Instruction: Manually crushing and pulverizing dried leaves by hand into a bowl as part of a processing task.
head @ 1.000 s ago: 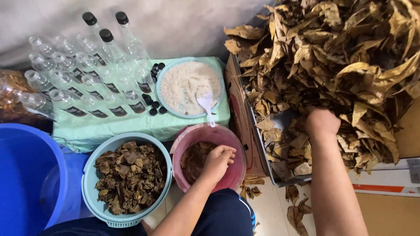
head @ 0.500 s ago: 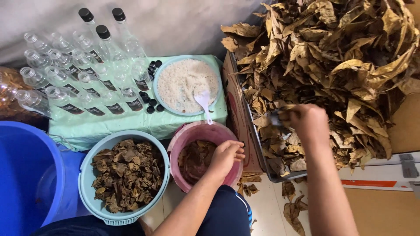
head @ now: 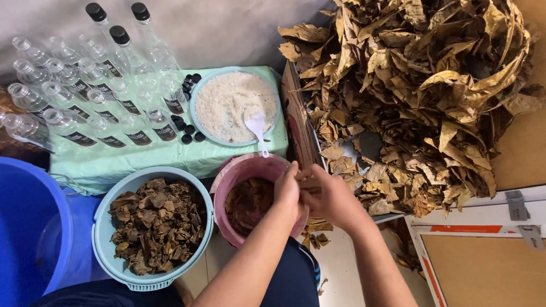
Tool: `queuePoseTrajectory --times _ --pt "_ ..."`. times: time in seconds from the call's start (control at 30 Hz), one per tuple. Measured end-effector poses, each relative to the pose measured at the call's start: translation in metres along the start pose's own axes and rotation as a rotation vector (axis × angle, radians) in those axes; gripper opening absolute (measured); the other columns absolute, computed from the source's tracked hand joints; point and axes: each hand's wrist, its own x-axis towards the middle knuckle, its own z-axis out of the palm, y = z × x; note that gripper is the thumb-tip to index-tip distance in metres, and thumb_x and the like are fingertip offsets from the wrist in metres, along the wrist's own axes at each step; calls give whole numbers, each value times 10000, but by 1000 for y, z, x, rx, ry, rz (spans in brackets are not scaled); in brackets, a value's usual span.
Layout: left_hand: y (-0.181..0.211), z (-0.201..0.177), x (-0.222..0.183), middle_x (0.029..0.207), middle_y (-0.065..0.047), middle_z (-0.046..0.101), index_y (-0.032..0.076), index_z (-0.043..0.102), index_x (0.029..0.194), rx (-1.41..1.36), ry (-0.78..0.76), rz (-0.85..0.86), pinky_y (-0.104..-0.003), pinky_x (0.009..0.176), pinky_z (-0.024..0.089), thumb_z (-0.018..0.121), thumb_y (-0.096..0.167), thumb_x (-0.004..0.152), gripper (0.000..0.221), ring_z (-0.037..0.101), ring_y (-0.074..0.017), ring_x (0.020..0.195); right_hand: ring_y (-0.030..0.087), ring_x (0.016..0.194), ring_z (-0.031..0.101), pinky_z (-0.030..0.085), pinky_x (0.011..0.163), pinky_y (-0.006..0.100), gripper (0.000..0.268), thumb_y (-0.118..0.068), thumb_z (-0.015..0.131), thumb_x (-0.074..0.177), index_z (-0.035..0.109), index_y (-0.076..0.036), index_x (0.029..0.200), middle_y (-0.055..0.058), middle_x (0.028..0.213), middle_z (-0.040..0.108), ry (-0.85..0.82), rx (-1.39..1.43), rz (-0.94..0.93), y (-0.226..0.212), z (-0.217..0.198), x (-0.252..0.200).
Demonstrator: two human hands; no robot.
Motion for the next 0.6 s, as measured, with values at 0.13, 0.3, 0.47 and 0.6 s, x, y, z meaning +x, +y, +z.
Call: queuePoseTrajectory --times 0.13,0.3,0.47,0.6 --pt "-8 -8 27 835 -52 478 102 554 1002 -32 48 7 -290 552 391 640 429 993 338 462 -172 642 335 950 777 606 906 465 197 -61 740 902 753 -53 1099 176 964 798 58 69 137 47 -18 14" --pt "-10 -15 31 678 -35 407 100 485 854 -73 58 4 -235 421 274 652 327 1000 317 335 -128 471 395 1048 725 602 887 513 416 -300 850 818 728 -170 1194 159 1113 703 320 -426 202 153 -35 44" --pt "-14 -13 29 851 -159 633 98 573 1048 11 -60 -79 -199 460 312 700 321 997 262 383 -104 535 418 1180 688 656 887 528 424 -174 761 957 686 -109 1370 224 1269 652 154 -448 380 176 -34 60" --pt "-7 -12 16 848 -167 712 40 631 1131 33 -155 -126 -160 442 283 596 365 1048 337 325 -39 511 349 1007 757 659 813 471 243 -161 822 895 815 -164 1138 135 1025 776 269 -402 303 206 -29 66"
